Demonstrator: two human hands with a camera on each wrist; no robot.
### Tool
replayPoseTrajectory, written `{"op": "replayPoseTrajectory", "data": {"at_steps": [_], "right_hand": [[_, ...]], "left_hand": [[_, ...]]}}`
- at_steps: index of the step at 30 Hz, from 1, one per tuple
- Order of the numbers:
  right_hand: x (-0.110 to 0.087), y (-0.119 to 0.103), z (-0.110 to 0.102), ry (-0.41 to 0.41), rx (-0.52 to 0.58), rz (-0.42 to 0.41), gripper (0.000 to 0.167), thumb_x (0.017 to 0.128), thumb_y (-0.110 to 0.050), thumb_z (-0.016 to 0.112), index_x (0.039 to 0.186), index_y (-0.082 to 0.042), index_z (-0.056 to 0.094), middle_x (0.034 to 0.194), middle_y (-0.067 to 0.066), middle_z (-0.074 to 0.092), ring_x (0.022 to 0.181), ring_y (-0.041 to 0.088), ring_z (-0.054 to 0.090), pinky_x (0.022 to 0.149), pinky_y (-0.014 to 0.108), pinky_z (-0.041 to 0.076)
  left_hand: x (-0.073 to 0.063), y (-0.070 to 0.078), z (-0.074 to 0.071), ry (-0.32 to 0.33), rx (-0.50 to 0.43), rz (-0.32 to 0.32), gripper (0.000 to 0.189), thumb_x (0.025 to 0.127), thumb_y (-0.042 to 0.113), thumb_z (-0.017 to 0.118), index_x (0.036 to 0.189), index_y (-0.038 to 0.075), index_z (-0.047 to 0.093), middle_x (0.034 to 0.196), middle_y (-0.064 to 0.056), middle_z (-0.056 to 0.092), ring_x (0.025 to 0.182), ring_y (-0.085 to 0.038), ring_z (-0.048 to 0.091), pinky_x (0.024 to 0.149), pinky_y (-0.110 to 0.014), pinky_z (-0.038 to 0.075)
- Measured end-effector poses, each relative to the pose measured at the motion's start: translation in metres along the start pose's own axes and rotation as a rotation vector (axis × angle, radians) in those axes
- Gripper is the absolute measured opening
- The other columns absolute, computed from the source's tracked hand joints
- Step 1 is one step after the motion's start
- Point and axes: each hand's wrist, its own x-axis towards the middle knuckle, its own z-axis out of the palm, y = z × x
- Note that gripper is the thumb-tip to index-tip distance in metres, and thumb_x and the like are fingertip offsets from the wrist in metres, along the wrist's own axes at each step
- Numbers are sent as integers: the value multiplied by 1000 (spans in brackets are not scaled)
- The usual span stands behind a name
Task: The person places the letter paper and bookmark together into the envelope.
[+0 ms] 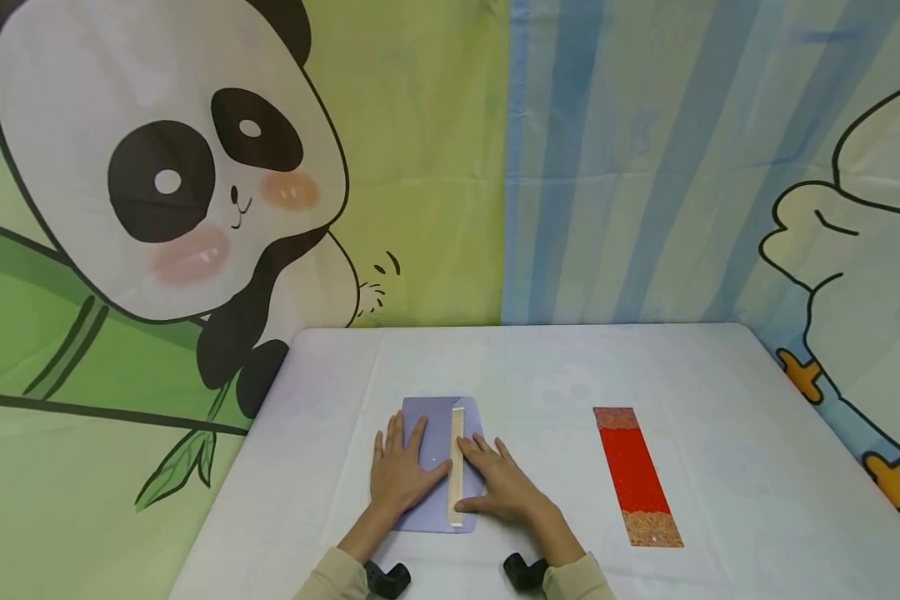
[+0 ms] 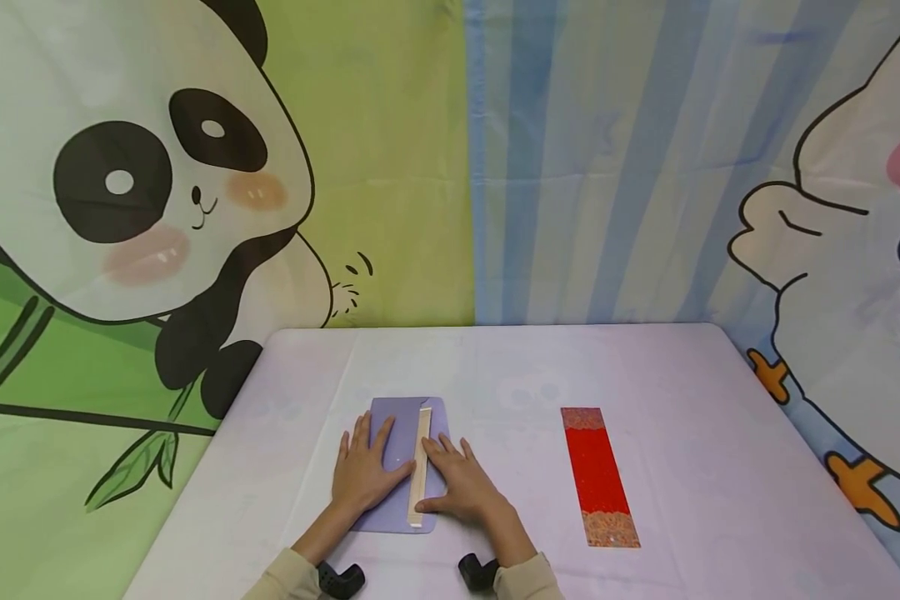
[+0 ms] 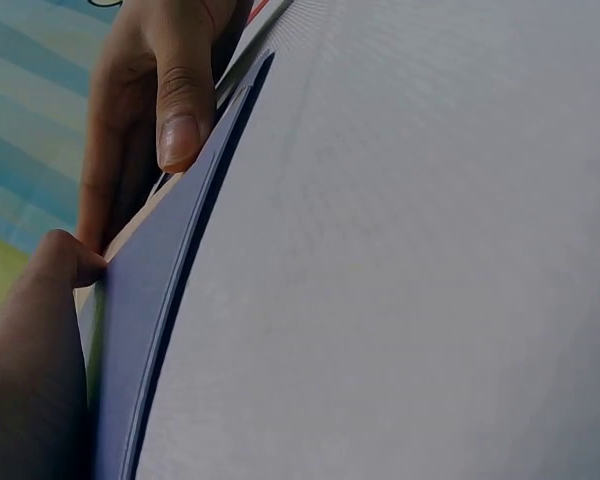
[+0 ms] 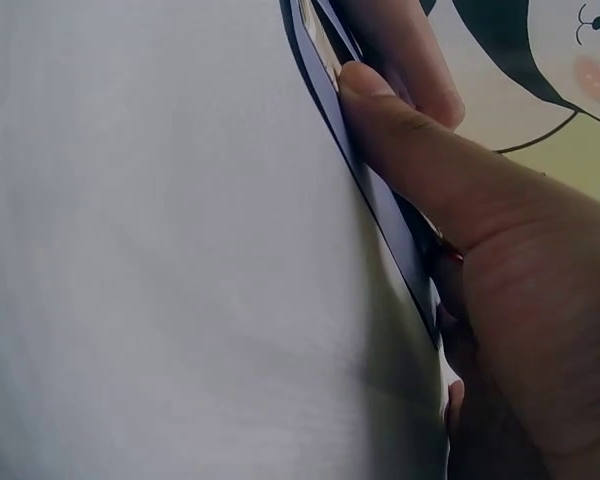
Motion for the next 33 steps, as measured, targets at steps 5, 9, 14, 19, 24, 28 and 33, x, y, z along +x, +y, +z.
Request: {"op": "replayPoseTrajectory", "data": {"at_steps": [5, 9, 14, 19, 24, 28, 33], "right_hand": [[2, -4, 3, 13, -20, 46, 98, 70, -58, 68, 144, -5, 31, 146, 8, 33, 136, 28, 22, 109, 50, 8], [2, -6, 4, 25, -32, 71, 98, 69, -58, 68, 143, -6, 32, 146, 7, 34, 136, 27, 23, 110, 49, 9], [1, -7, 4, 24, -40, 74, 96, 70, -58, 68, 143, -7, 32, 146, 5, 34, 136, 26, 22, 110, 48, 9], [1, -7, 4, 21, -55, 60, 96, 71, -59, 67, 143, -6, 32, 146, 6, 34, 136, 26, 22, 110, 49, 9], [3, -6, 5, 26, -66, 44, 95, 72, -57, 67, 142, -4, 33, 145, 7, 36, 136, 28, 23, 109, 51, 9], [4, -7, 8, 30, -74, 50, 95, 72, -59, 65, 143, -5, 33, 145, 7, 35, 137, 28, 21, 109, 52, 8], [4, -7, 11, 27, -73, 57, 96, 72, -61, 63, 144, -6, 31, 146, 5, 33, 137, 27, 18, 109, 51, 5]], "left_hand": [[0, -2, 1, -18, 2, -8, 92, 72, 76, 48, 143, 19, 36, 148, -21, 22, 137, -33, 17, 107, -52, 12], [0, -3, 1, -23, -6, -9, 92, 72, 76, 48, 143, 19, 36, 149, -20, 21, 137, -33, 16, 107, -52, 12], [0, -3, 1, -25, -4, -11, 92, 71, 77, 48, 143, 19, 37, 149, -20, 21, 137, -33, 17, 108, -52, 12], [0, -3, 1, -30, -4, -13, 92, 71, 76, 48, 143, 19, 37, 149, -20, 21, 137, -33, 16, 108, -52, 12], [0, -2, 0, -33, -8, -13, 93, 71, 76, 49, 143, 19, 36, 149, -20, 20, 137, -33, 16, 108, -51, 10], [1, -3, -1, -24, -8, -8, 93, 70, 75, 51, 142, 18, 38, 149, -20, 21, 137, -33, 17, 108, -52, 11], [1, -3, 0, -32, -7, -7, 93, 70, 75, 51, 143, 19, 37, 149, -20, 21, 137, -33, 16, 108, -52, 11]]}}
